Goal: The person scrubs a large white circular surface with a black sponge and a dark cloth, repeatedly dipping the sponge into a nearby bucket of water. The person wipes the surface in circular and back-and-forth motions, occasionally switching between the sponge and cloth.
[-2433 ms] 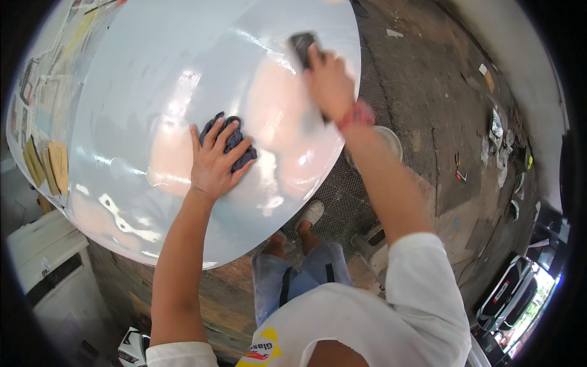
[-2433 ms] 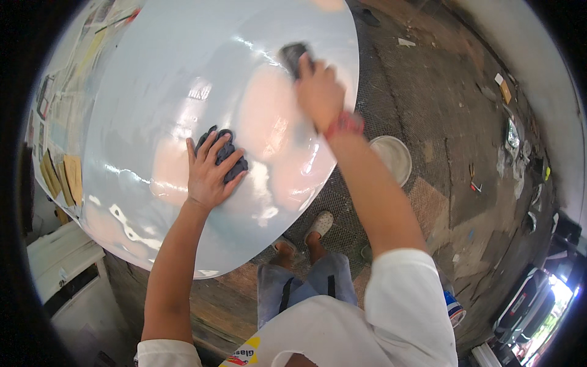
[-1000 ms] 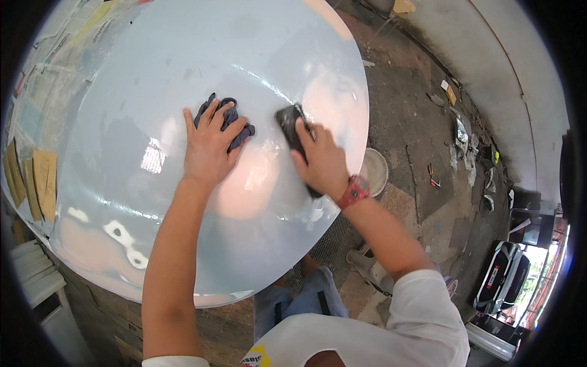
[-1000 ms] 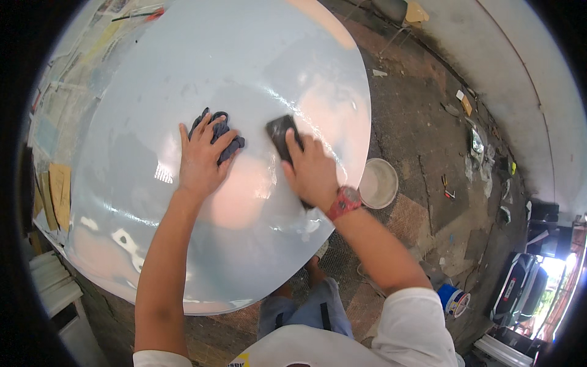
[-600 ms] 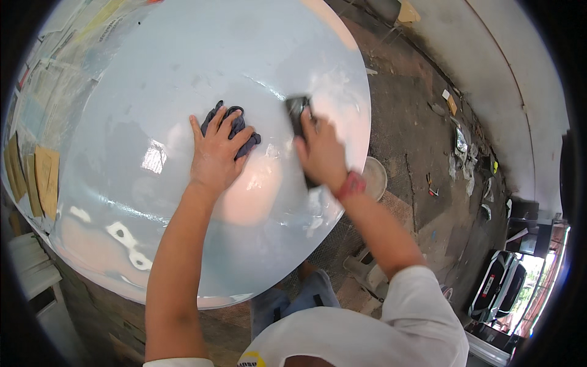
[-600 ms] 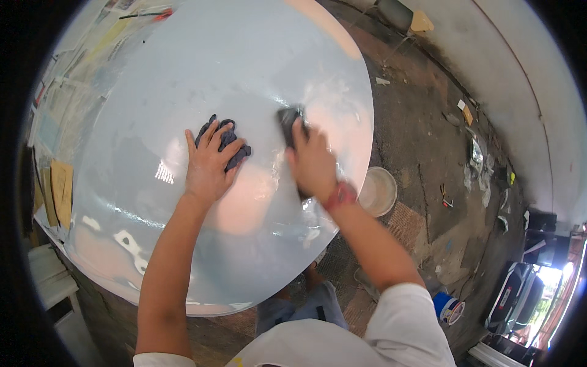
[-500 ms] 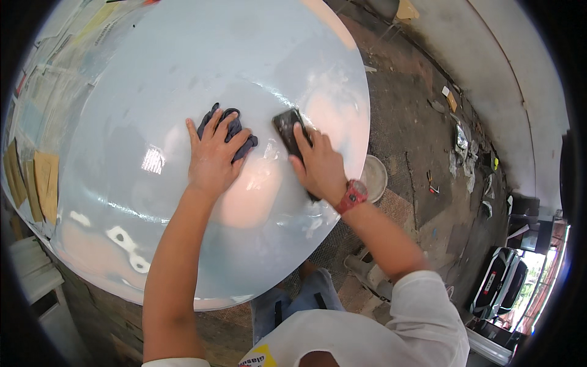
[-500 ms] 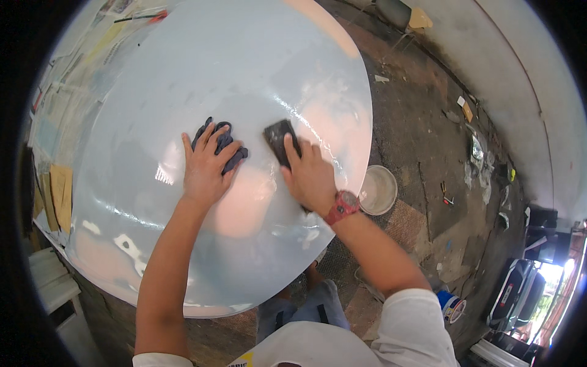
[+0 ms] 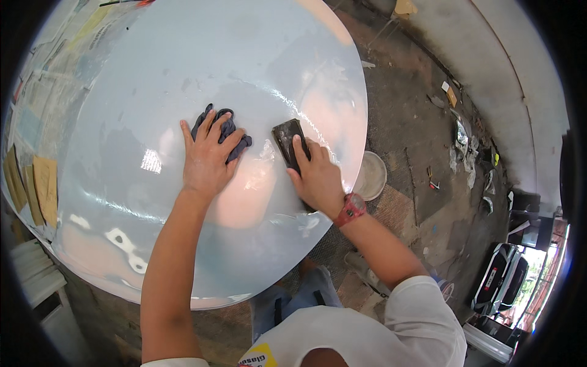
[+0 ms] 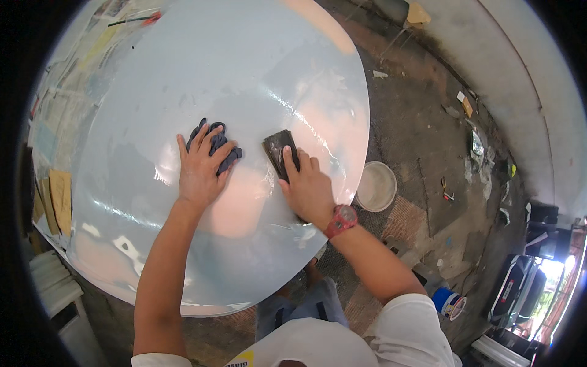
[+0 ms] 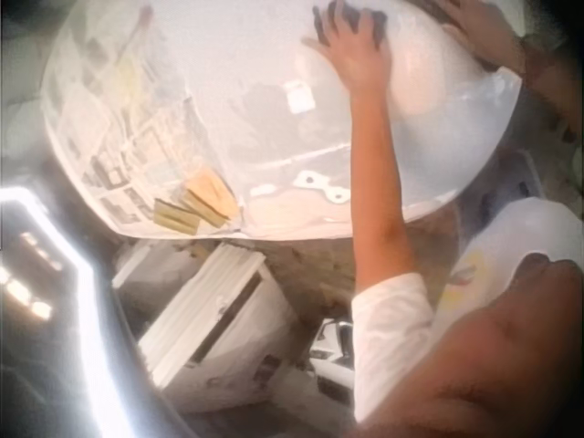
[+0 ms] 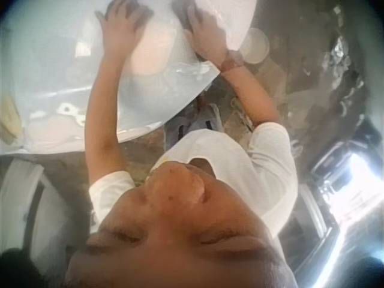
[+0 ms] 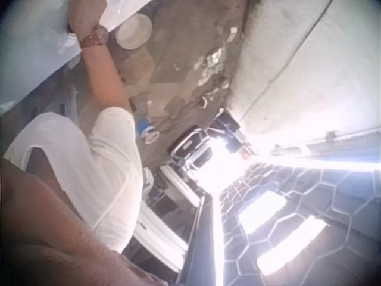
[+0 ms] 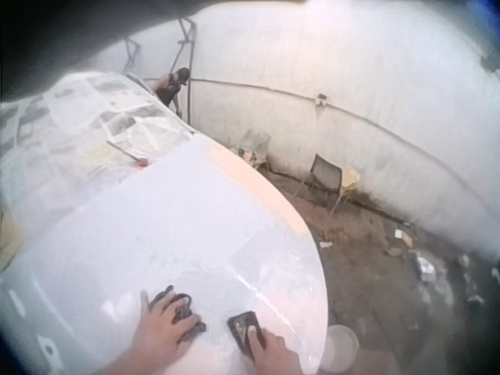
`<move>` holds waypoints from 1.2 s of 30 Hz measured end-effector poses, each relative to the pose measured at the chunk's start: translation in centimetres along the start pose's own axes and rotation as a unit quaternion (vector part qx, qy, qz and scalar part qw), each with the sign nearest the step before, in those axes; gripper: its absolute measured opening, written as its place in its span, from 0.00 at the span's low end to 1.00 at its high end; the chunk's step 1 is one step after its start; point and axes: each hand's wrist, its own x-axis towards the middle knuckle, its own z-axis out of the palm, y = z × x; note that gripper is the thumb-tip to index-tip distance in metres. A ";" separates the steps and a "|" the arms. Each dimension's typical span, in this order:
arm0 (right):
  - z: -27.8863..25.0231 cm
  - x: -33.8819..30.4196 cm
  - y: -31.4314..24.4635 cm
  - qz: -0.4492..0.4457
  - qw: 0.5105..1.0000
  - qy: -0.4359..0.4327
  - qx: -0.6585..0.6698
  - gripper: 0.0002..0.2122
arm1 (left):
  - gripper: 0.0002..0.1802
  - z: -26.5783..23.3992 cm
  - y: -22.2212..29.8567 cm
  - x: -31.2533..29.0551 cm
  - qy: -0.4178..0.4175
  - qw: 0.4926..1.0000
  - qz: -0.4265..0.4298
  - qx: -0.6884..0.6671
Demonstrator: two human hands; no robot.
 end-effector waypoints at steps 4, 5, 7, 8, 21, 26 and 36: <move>-1.3 9.6 6.2 0.099 0.995 0.018 0.001 0.34 | 0.22 -0.4 0.0 0.1 0.005 1.000 0.002 0.006; -2.6 13.1 9.2 0.148 0.988 0.052 0.018 0.30 | 0.23 -0.3 0.5 0.6 0.013 1.000 0.008 0.002; -4.6 17.2 13.2 0.237 0.971 0.036 -0.021 0.30 | 0.22 0.3 1.4 1.4 0.015 1.000 0.015 -0.013; -4.5 16.7 13.2 0.226 0.973 0.037 -0.019 0.31 | 0.22 0.4 1.5 1.3 0.012 1.000 0.013 -0.018; -0.4 7.6 11.5 0.153 0.986 0.062 -0.003 0.34 | 0.21 0.1 0.4 0.6 0.018 1.000 0.016 0.013; -0.5 8.9 13.5 0.230 0.972 0.050 -0.016 0.32 | 0.23 1.1 0.8 1.1 0.019 0.999 0.029 0.026; 2.7 -3.6 10.6 0.189 0.981 0.040 -0.006 0.34 | 0.21 0.4 0.1 0.3 0.031 0.998 0.031 0.049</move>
